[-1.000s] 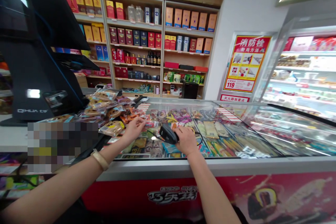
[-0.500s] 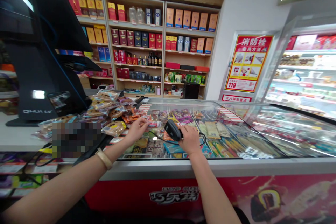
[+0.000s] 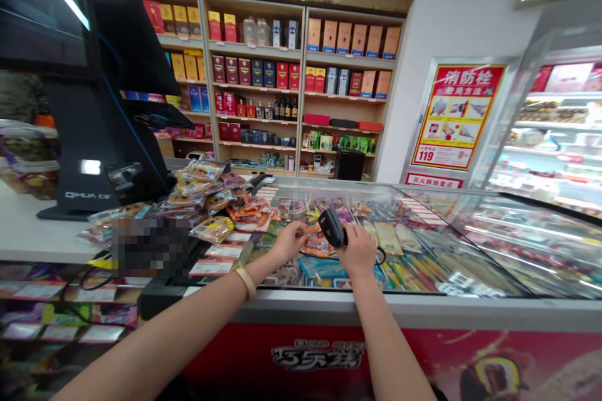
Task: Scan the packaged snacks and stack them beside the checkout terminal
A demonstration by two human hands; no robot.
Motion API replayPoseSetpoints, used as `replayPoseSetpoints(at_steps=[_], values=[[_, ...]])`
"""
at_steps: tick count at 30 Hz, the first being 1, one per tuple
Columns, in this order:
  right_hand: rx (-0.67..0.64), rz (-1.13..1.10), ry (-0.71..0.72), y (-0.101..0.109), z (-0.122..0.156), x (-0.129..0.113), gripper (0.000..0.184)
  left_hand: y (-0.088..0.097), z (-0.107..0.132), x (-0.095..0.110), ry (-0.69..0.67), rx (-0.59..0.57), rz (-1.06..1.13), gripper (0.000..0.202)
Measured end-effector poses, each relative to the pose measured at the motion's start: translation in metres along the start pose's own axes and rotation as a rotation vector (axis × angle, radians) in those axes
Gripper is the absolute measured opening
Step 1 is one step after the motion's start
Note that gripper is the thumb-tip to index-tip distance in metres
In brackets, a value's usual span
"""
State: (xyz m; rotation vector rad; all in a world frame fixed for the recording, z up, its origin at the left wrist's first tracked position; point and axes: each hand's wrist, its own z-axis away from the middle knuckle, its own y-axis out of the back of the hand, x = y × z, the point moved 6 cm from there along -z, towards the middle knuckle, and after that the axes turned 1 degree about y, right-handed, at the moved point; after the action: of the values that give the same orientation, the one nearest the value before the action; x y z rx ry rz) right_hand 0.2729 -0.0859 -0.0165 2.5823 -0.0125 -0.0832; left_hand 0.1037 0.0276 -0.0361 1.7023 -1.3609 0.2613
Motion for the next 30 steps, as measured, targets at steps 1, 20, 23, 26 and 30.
replayPoseSetpoints(at_steps=[1,20,23,26,30], values=[[0.0,0.003,-0.022,0.0,0.0,0.003,0.028,-0.001,0.001,-0.001,-0.005,-0.011,-0.005,0.017],[-0.02,-0.022,0.012,-0.001,0.001,-0.001,0.027,0.13,-0.029,-0.043,-0.033,0.118,-0.704,0.025],[-0.014,-0.032,0.014,-0.001,0.001,-0.001,0.029,0.129,-0.031,-0.049,-0.06,0.104,-0.735,0.024],[-0.021,-0.038,0.017,-0.001,0.001,-0.001,0.03,0.13,-0.032,-0.051,-0.063,0.115,-0.702,0.021],[-0.017,-0.042,0.016,-0.001,0.002,-0.002,0.032,0.141,-0.03,-0.048,-0.023,0.168,-0.425,0.014]])
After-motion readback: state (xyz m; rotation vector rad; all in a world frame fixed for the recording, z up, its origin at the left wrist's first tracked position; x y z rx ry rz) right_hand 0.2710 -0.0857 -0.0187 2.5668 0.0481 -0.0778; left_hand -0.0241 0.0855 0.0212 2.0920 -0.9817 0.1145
